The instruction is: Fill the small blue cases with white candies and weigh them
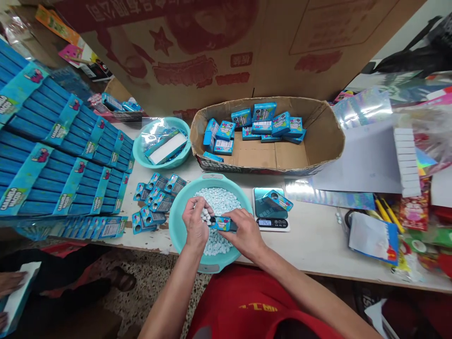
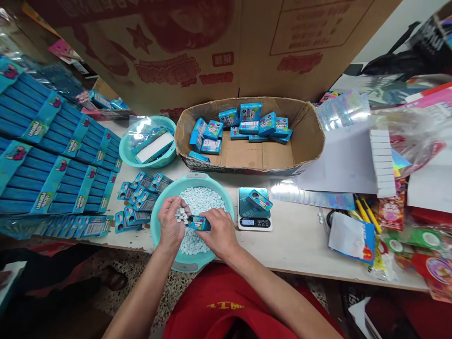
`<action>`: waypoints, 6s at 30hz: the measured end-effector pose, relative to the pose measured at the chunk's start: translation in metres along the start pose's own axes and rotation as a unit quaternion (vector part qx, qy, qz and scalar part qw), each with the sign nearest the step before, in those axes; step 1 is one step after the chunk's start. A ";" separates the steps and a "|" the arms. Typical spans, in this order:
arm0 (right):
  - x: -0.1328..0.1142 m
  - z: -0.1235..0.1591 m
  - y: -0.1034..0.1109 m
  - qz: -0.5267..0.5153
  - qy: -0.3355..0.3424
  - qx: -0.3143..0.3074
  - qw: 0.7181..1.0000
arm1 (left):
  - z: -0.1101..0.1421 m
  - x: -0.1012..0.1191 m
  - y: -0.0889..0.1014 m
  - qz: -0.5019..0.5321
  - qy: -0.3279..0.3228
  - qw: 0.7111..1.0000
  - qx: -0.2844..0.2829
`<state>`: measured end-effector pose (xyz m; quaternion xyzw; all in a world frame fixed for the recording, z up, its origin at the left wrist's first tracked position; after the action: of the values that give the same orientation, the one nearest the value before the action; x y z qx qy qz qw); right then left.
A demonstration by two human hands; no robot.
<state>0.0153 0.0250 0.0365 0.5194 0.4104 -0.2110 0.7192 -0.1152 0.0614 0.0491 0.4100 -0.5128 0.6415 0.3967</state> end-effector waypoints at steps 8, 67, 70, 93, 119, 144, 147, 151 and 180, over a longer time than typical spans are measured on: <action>-0.001 0.004 0.007 -0.015 0.016 0.024 0.999 | 0.005 0.006 -0.013 -0.004 -0.019 1.000 0.014; 0.154 0.205 0.055 -0.276 -0.285 0.344 0.851 | -0.050 -0.064 -0.158 -0.651 -0.033 0.590 -0.476; 0.159 0.208 0.055 -0.271 -0.283 0.352 0.850 | -0.050 -0.067 -0.159 -0.659 -0.046 0.579 -0.478; 0.150 0.190 0.042 -0.308 -0.272 0.325 0.852 | -0.045 -0.061 -0.144 -0.490 -0.072 0.759 -0.422; 0.144 0.184 0.035 -0.309 -0.291 0.323 0.846 | -0.011 -0.063 0.025 -0.680 0.091 0.675 -0.272; 0.148 0.187 0.029 -0.323 -0.288 0.336 0.837 | -0.004 -0.070 0.019 -0.453 0.275 0.759 -0.379; 0.147 0.186 0.031 -0.321 -0.296 0.330 0.837 | -0.007 -0.065 0.026 -0.282 0.339 0.845 -0.302; 0.146 0.183 0.034 -0.313 -0.299 0.326 0.841 | -0.013 -0.058 0.032 -0.093 0.349 0.902 -0.238; 0.148 0.180 0.034 -0.320 -0.286 0.336 0.839 | -0.020 -0.067 0.008 -0.267 0.347 0.873 -0.216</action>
<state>0.1920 -0.1099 -0.0416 0.4855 0.2339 -0.6931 0.4788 -0.1019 0.0733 -0.0193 0.1866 -0.3387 0.4858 0.7839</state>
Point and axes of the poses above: each hand's wrist, its own z-axis away from the middle knuckle, its own y-axis out of the back of the hand, x = y × z, the point moved 2 cm from there along -z, towards the middle knuckle, and after that the axes turned 15 degrees about -x, right-handed, at the moved point
